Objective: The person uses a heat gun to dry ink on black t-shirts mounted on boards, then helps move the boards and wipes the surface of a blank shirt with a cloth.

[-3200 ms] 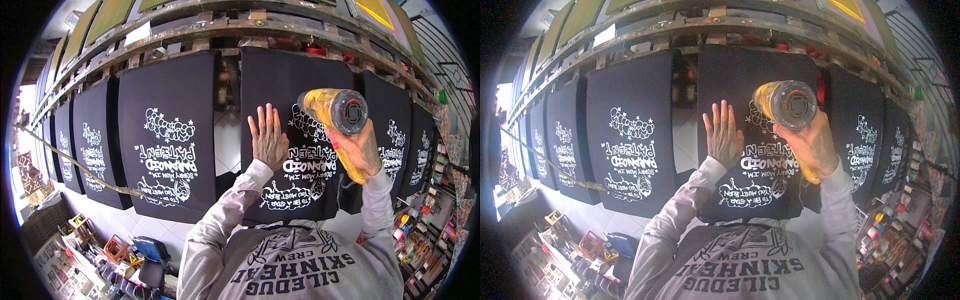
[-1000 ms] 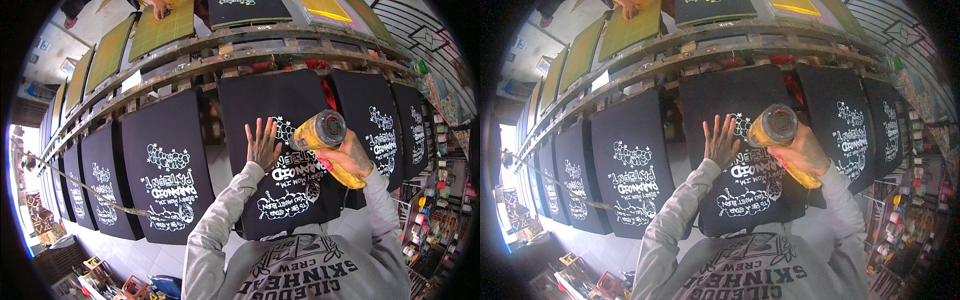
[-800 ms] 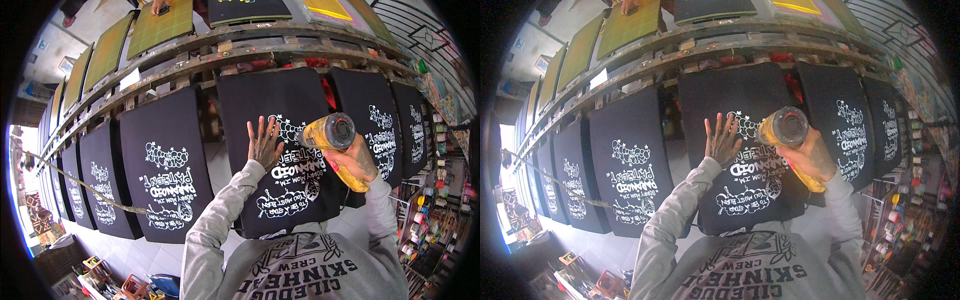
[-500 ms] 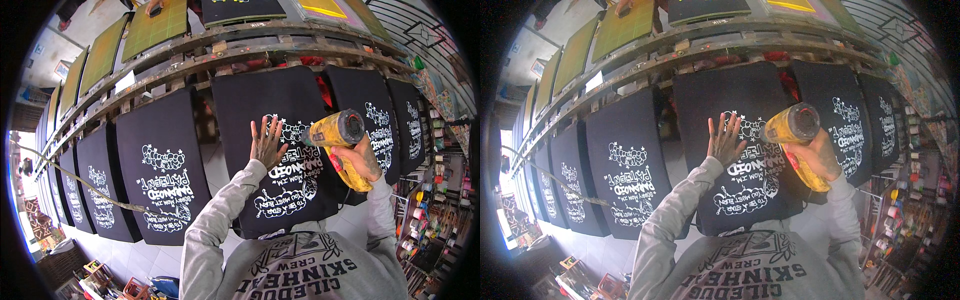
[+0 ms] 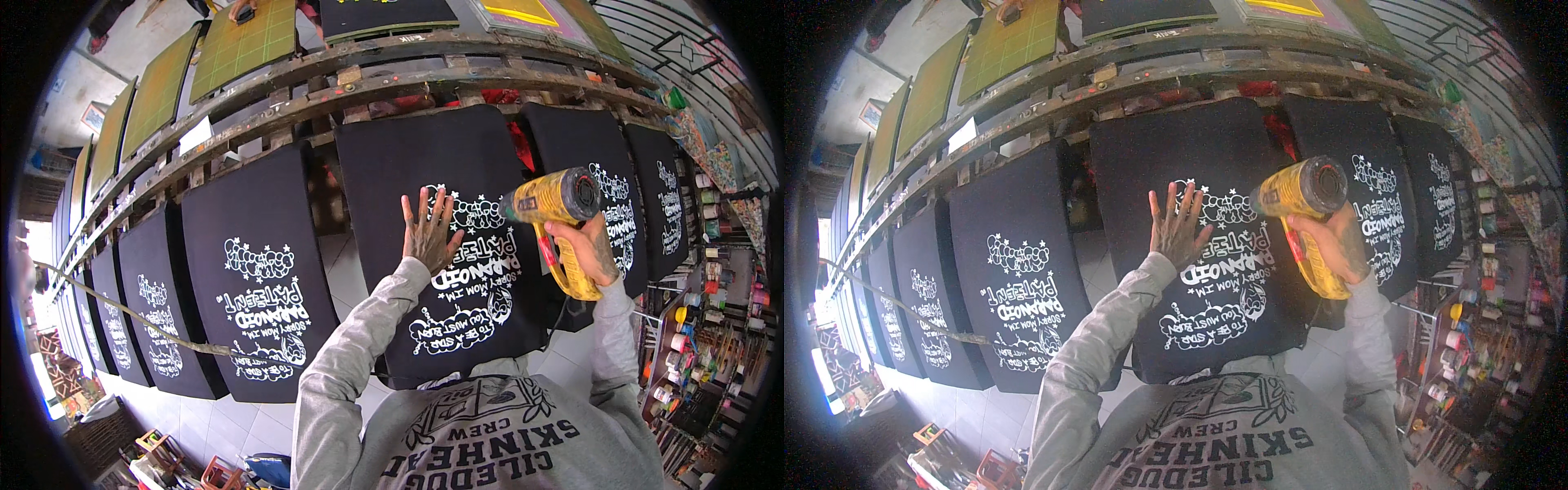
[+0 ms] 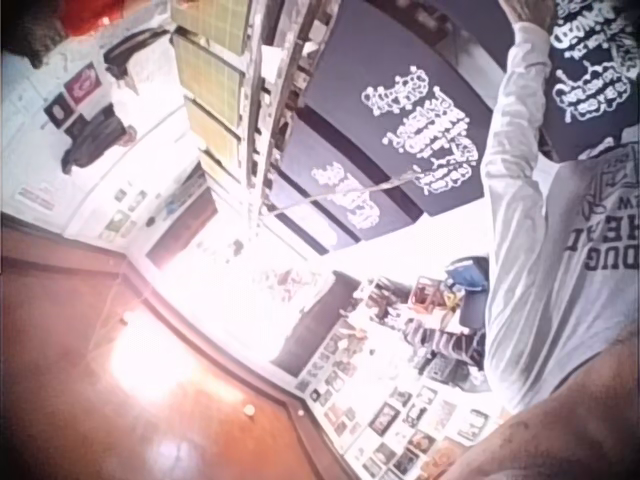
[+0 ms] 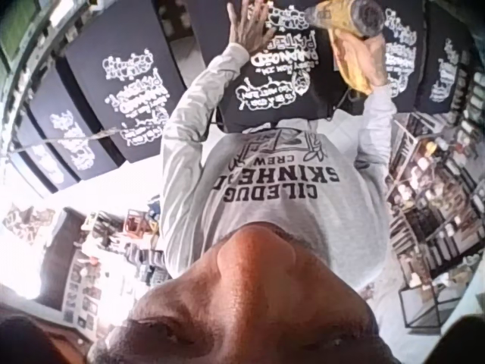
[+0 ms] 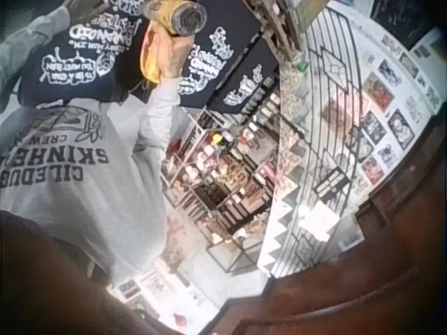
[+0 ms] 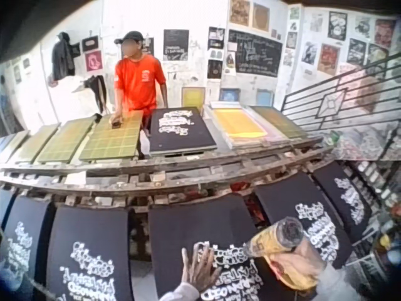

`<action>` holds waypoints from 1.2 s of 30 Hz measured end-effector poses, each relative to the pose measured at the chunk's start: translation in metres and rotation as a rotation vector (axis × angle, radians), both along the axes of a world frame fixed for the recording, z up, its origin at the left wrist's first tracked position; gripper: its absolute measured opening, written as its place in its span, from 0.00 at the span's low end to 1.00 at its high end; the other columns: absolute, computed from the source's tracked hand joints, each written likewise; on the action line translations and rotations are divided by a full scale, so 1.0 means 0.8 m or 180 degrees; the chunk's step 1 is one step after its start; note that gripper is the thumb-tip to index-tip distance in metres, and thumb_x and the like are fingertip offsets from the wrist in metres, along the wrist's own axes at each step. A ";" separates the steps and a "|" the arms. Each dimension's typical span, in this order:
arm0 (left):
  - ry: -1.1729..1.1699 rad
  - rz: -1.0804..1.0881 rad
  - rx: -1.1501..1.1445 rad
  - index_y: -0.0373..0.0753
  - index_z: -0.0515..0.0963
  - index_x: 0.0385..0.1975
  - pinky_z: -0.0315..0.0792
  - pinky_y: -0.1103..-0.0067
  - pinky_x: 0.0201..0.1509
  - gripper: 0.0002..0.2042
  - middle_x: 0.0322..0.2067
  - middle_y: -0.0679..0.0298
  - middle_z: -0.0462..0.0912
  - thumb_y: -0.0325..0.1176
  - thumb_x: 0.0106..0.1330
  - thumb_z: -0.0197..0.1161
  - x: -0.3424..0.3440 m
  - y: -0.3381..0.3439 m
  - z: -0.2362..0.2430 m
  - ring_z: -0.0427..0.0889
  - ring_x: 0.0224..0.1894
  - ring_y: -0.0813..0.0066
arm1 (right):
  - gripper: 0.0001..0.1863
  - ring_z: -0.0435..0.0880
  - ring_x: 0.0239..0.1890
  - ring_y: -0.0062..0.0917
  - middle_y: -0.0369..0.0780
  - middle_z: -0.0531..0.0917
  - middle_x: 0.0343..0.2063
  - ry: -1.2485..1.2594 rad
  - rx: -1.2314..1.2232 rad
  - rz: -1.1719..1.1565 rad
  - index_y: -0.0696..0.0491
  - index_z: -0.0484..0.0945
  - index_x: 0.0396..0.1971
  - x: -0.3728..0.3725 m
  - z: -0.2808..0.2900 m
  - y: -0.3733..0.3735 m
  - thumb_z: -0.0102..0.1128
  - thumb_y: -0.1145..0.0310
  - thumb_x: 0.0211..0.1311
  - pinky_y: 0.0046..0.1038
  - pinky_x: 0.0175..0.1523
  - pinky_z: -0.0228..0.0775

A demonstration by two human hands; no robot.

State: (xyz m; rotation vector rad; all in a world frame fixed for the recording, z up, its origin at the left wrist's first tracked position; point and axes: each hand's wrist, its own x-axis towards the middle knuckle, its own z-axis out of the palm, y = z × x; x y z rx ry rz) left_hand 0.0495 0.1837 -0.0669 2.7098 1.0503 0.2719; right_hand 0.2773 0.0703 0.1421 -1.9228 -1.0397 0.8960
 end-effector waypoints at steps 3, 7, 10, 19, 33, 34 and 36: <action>0.0033 0.0039 -0.0044 0.40 0.57 0.74 0.26 0.42 0.77 0.37 0.76 0.58 0.51 0.59 0.72 0.47 0.004 -0.001 0.001 0.36 0.80 0.51 | 0.19 0.84 0.48 0.26 0.41 0.86 0.46 -0.0511 0.0251 0.0065 0.59 0.80 0.49 0.004 -0.017 0.001 0.70 0.74 0.56 0.29 0.56 0.74; 0.0001 0.0071 0.0078 0.40 0.58 0.74 0.28 0.41 0.77 0.37 0.76 0.58 0.53 0.59 0.72 0.46 0.005 0.002 0.003 0.39 0.80 0.50 | 0.18 0.85 0.44 0.22 0.39 0.87 0.43 0.0032 0.0065 -0.0049 0.59 0.82 0.49 0.008 -0.007 0.010 0.69 0.76 0.58 0.27 0.53 0.77; 0.0044 0.0091 0.0142 0.39 0.58 0.73 0.29 0.40 0.77 0.36 0.75 0.58 0.54 0.59 0.72 0.47 0.005 0.007 0.002 0.41 0.79 0.48 | 0.18 0.85 0.44 0.22 0.39 0.87 0.43 -0.0519 0.0425 -0.0002 0.59 0.82 0.49 0.004 -0.022 0.011 0.69 0.76 0.57 0.27 0.52 0.77; -0.0184 0.0028 0.0173 0.39 0.60 0.73 0.31 0.40 0.77 0.36 0.74 0.57 0.57 0.56 0.71 0.51 0.003 0.010 -0.004 0.43 0.78 0.48 | 0.19 0.85 0.46 0.23 0.40 0.87 0.44 -0.0214 0.0140 0.0439 0.59 0.81 0.49 -0.020 -0.007 0.032 0.71 0.75 0.56 0.28 0.55 0.76; -0.0349 -0.0228 0.0136 0.40 0.58 0.72 0.34 0.42 0.78 0.33 0.72 0.58 0.61 0.49 0.70 0.51 -0.010 0.021 -0.003 0.45 0.78 0.46 | 0.25 0.87 0.48 0.30 0.44 0.87 0.45 -0.0486 0.0493 0.0383 0.59 0.78 0.50 -0.051 -0.015 0.061 0.75 0.73 0.51 0.31 0.54 0.76; -0.0352 -0.0206 0.0136 0.40 0.58 0.72 0.33 0.43 0.78 0.33 0.72 0.58 0.61 0.48 0.70 0.52 -0.010 0.021 -0.002 0.44 0.78 0.47 | 0.25 0.87 0.48 0.29 0.43 0.87 0.46 -0.0468 0.0505 0.0263 0.59 0.78 0.50 -0.052 -0.015 0.061 0.75 0.73 0.51 0.31 0.54 0.76; -0.0358 -0.0173 0.0132 0.40 0.58 0.72 0.31 0.44 0.78 0.33 0.72 0.58 0.60 0.45 0.68 0.53 -0.010 0.020 -0.001 0.44 0.78 0.48 | 0.25 0.86 0.48 0.29 0.43 0.87 0.46 -0.0543 0.0501 0.0393 0.58 0.78 0.51 -0.047 -0.019 0.059 0.75 0.73 0.51 0.31 0.55 0.76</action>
